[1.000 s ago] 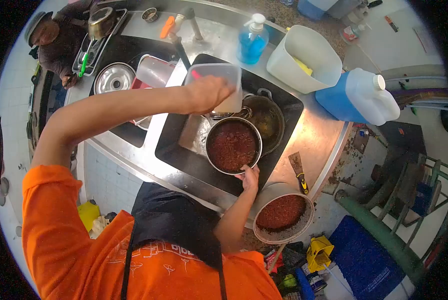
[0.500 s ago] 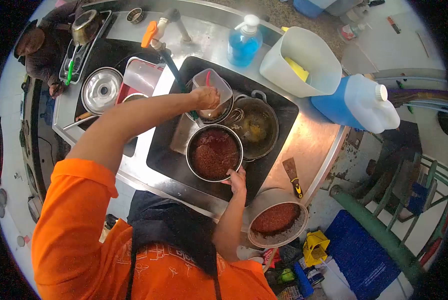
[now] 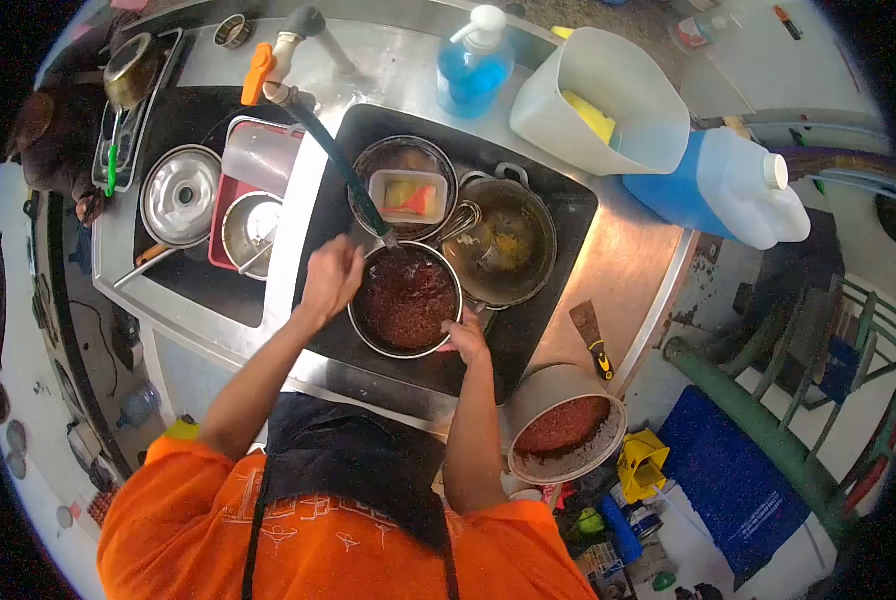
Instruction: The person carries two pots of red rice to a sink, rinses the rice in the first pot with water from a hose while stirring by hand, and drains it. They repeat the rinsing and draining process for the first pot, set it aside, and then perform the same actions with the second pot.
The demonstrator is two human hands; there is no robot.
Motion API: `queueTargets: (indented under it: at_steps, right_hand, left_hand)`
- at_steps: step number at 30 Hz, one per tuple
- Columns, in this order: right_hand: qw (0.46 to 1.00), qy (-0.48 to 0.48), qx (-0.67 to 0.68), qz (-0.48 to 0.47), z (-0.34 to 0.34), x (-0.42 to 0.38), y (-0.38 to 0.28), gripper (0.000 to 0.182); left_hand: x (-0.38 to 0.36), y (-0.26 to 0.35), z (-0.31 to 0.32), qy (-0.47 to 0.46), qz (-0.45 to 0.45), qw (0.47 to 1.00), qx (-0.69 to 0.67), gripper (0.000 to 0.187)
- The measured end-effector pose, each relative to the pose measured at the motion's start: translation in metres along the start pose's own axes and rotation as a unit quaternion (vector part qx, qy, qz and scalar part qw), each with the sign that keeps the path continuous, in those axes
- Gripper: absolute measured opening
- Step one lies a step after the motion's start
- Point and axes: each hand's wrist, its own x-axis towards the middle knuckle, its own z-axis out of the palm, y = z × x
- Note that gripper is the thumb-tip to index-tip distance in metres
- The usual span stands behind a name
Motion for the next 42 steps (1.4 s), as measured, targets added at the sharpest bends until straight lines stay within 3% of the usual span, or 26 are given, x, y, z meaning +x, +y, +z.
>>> queueTargets:
  at_steps: [1,5,7,10,11,12,13,14,15,18,23,25,27,30,34,36,40,42]
  right_hand:
    - [1.000,-0.019,-0.006,0.003,0.001,0.005,0.004,0.056]
    - [0.999,-0.023,0.014,-0.027,0.009,-0.003,0.000,0.055]
    - [1.000,-0.020,0.003,-0.010,-0.002,-0.007,0.008,0.053]
    - [1.000,0.007,-0.014,0.006,-0.011,-0.035,0.003,0.050]
    - [0.999,0.031,-0.006,-0.005,-0.010,-0.047,-0.001,0.047]
    - [0.998,0.054,0.003,-0.019,-0.006,-0.056,-0.006,0.044]
    - [0.999,0.050,-0.006,-0.014,-0.002,-0.067,-0.007,0.044]
    - [0.996,0.092,0.002,-0.011,0.003,-0.075,-0.009,0.042]
    - [0.991,0.134,0.011,-0.011,0.005,-0.078,-0.011,0.040]
    - [0.985,0.160,0.070,0.013,0.003,-0.087,-0.001,0.037]
    - [0.973,0.143,0.183,-0.012,-0.017,-0.092,0.025,0.030]
    - [0.964,0.160,0.210,-0.025,-0.014,-0.093,0.025,0.025]
    - [0.963,0.146,0.221,-0.040,-0.010,-0.094,0.018,0.023]
    - [0.959,0.138,0.242,-0.044,-0.009,-0.096,0.017,0.023]
    - [0.957,0.153,0.236,-0.071,-0.009,-0.104,0.013,0.026]
    - [0.957,0.141,0.241,-0.082,-0.013,-0.109,0.015,0.027]
    - [0.959,0.141,0.232,-0.087,-0.022,-0.108,0.029,0.033]
    - [0.956,0.148,0.232,-0.097,-0.022,-0.109,0.033,0.034]
  left_hand:
    - [-0.018,-0.015,0.006,-0.011,-0.060,0.998,0.006,0.015]
    - [-0.046,-0.069,0.025,0.007,-0.102,0.994,-0.029,0.015]
    - [-0.051,-0.119,0.058,0.049,-0.243,0.947,-0.203,0.022]
    - [-0.041,-0.164,0.110,-0.077,-0.432,0.881,-0.176,0.032]
    - [-0.034,-0.176,0.127,-0.178,-0.432,0.868,-0.167,0.038]
    - [-0.043,-0.218,0.177,-0.212,-0.342,0.911,-0.092,0.042]
    - [-0.033,-0.194,0.181,-0.229,-0.356,0.906,-0.009,0.049]
    - [-0.031,-0.186,0.178,-0.272,-0.301,0.913,-0.045,0.055]
    - [-0.035,-0.191,0.200,-0.314,-0.234,0.919,0.042,0.051]
    - [-0.020,-0.156,0.196,-0.337,-0.204,0.915,0.085,0.046]
    - [-0.022,-0.194,0.261,-0.318,-0.079,0.936,0.129,0.051]
    - [-0.031,-0.190,0.249,-0.211,0.010,0.973,0.093,0.032]
    - [-0.017,-0.152,0.188,-0.352,-0.067,0.933,0.033,0.031]
    - [-0.015,-0.113,0.125,-0.400,-0.061,0.914,0.013,0.044]
    - [-0.014,-0.063,0.030,-0.373,0.017,0.921,0.111,0.036]
    - [-0.009,-0.045,-0.011,-0.306,0.103,0.940,0.108,0.032]
    - [0.020,0.040,-0.106,-0.346,0.047,0.931,0.109,0.031]
    - [0.026,0.062,-0.132,-0.291,0.185,0.920,0.188,0.023]
